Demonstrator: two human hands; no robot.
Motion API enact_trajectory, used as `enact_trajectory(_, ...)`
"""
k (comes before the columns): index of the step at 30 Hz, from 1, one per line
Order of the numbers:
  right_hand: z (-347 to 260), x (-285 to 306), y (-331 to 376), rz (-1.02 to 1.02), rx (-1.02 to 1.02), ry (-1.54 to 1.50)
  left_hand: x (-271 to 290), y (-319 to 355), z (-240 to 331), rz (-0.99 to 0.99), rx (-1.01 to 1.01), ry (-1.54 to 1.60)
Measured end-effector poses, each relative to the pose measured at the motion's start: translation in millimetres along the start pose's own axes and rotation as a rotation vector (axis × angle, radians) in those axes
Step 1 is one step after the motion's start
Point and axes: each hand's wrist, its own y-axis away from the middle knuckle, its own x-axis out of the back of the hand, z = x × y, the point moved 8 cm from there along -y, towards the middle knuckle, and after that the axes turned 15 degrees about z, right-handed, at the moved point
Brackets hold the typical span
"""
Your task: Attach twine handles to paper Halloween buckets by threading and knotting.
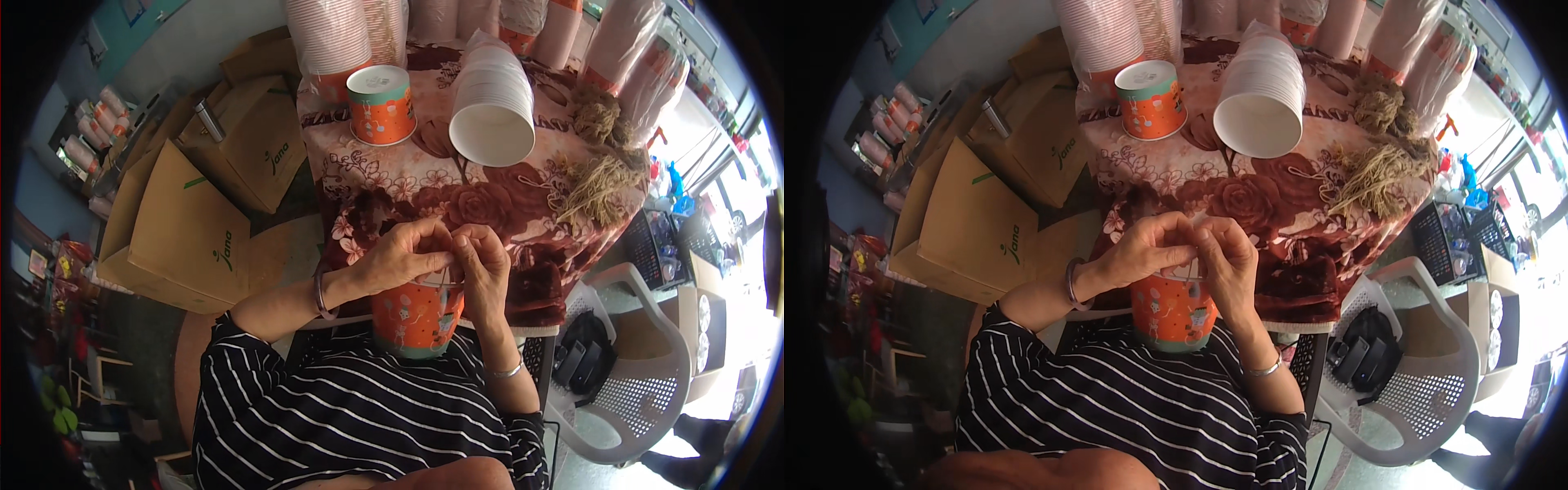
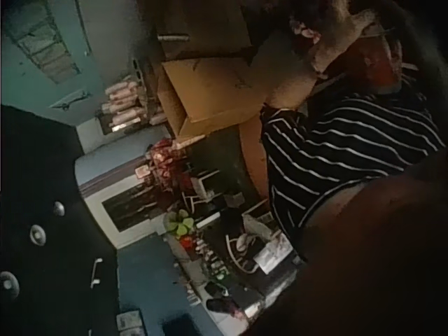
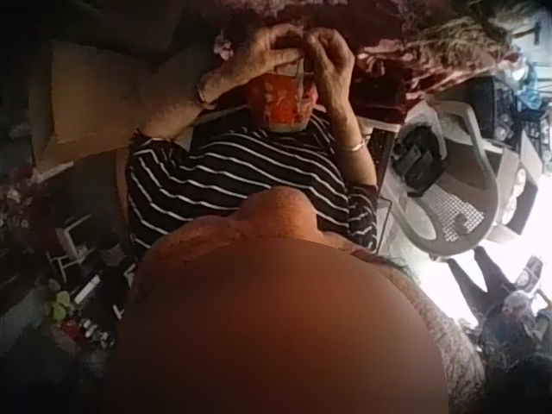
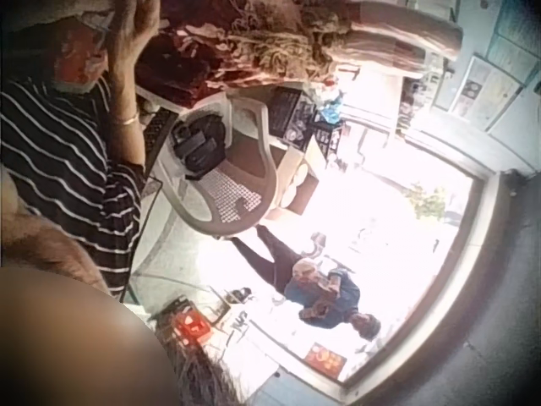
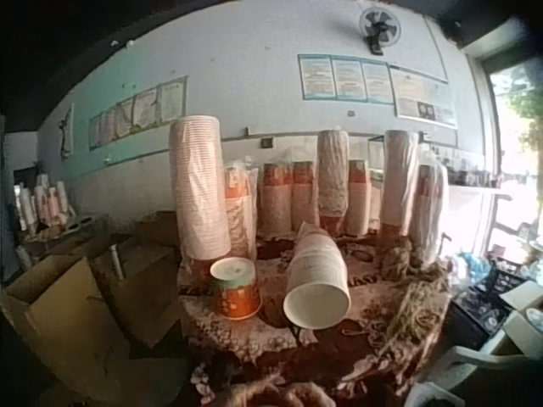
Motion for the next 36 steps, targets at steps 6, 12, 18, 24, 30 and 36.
enact_trajectory(6,-2,-4,3,-0.038,0.053,-0.015,-2,3,2,0.009,-0.035,-0.019)
enact_trajectory(12,2,-4,3,-0.086,0.036,0.019,2,6,0,-0.002,0.011,-0.072)
enact_trajectory(18,-1,1,1,-0.111,-0.057,0.009,9,4,3,0.102,0.02,0.079)
enact_trajectory(24,-2,2,8,-0.152,-0.008,0.142,8,4,-1,0.041,0.036,0.067)
enact_trajectory(30,2,2,4,-0.106,-0.003,0.158,13,4,0,0.047,0.066,0.139)
enact_trajectory(36,-3,-1,4,-0.111,0.009,0.118,11,3,-4,0.051,0.095,0.091)
